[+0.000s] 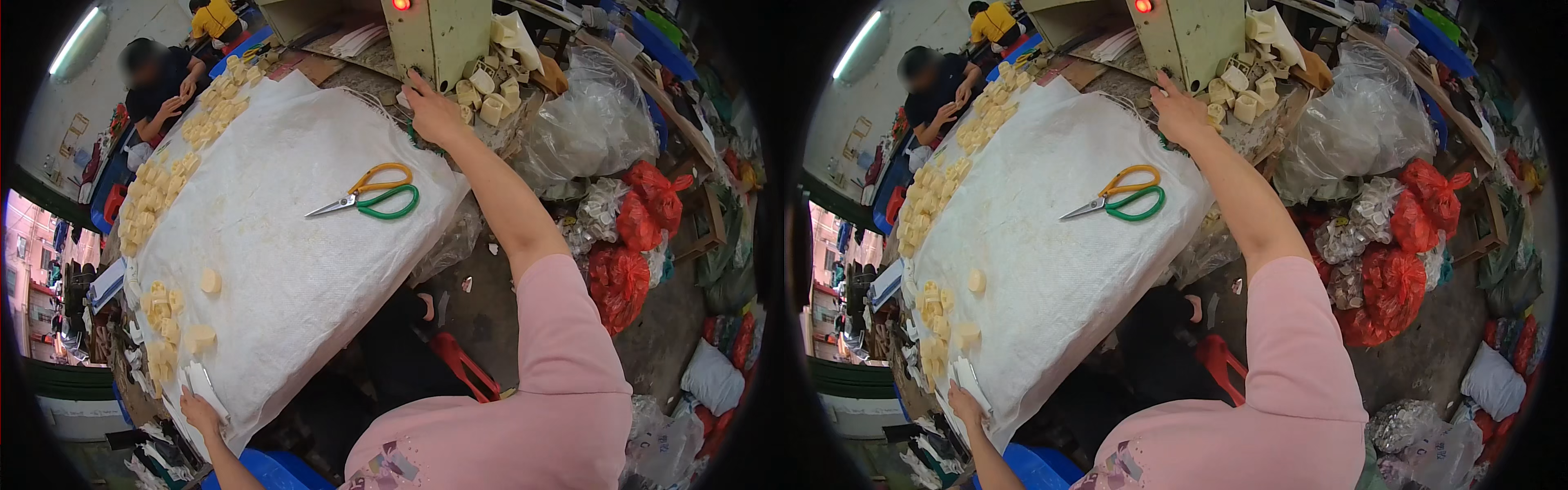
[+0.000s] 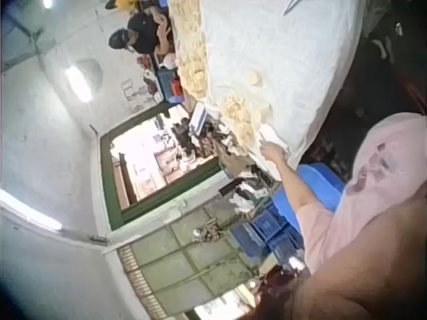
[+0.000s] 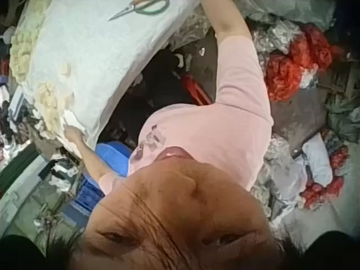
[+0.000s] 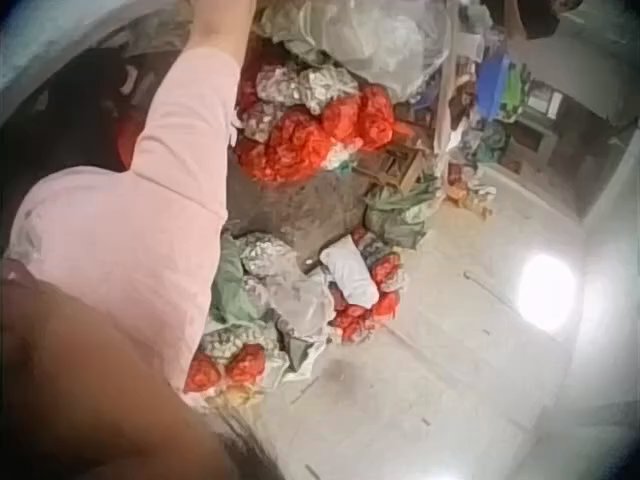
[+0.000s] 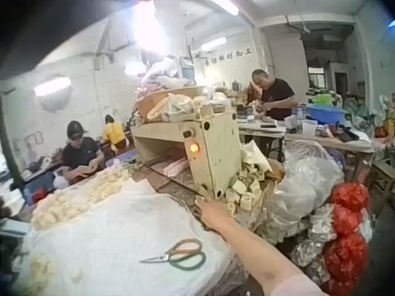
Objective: Manually assemble and align shoe padding or reinforcement components into stacks.
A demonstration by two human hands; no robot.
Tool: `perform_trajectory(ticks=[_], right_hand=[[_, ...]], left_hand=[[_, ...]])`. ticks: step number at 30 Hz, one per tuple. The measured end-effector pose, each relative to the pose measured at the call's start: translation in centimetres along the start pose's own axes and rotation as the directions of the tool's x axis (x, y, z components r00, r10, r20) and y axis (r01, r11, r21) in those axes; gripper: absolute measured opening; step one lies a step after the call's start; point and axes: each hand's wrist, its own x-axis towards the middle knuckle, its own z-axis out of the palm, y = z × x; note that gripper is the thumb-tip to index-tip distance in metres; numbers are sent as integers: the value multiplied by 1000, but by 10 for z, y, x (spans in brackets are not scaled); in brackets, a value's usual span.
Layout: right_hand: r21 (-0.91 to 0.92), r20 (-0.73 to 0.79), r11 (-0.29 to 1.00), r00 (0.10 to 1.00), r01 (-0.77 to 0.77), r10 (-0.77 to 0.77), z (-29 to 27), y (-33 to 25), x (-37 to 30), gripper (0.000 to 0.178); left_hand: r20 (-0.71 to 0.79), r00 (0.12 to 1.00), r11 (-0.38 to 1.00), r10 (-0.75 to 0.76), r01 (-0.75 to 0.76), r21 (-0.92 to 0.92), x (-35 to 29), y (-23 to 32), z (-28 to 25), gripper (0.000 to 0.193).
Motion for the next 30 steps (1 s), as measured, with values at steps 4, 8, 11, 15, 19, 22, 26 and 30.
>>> perform_trajectory(ticks=[4,8,11,15,19,22,26,30], right_hand=[[-12,-184,990,973,138,-138,13,2,3,51],[92,-294,944,914,318,-279,7,17,2,40],[415,-112,861,955,295,-273,-19,-52,-37,46],[673,116,638,798,374,-591,-46,-145,-121,59],[822,403,544,502,169,-765,-45,-228,-195,68],[763,250,497,521,414,-816,-31,-272,-243,50],[785,168,465,581,410,-796,-24,-290,-272,44],[655,172,557,617,510,-768,-21,-285,-284,42]], left_hand=[[-20,998,987,58,-60,-147,-8,-27,11,50],[-382,923,926,44,-181,-331,6,11,16,61],[-322,941,937,109,-205,-282,-1,18,-13,52],[-228,964,826,136,-237,-512,-29,48,-107,32],[-14,929,61,370,-39,-997,-89,78,-98,24],[254,811,-115,526,364,-924,-135,95,-95,24],[235,803,-269,548,435,-859,-171,110,-80,22],[232,790,-266,567,443,-856,-186,123,-85,24]])
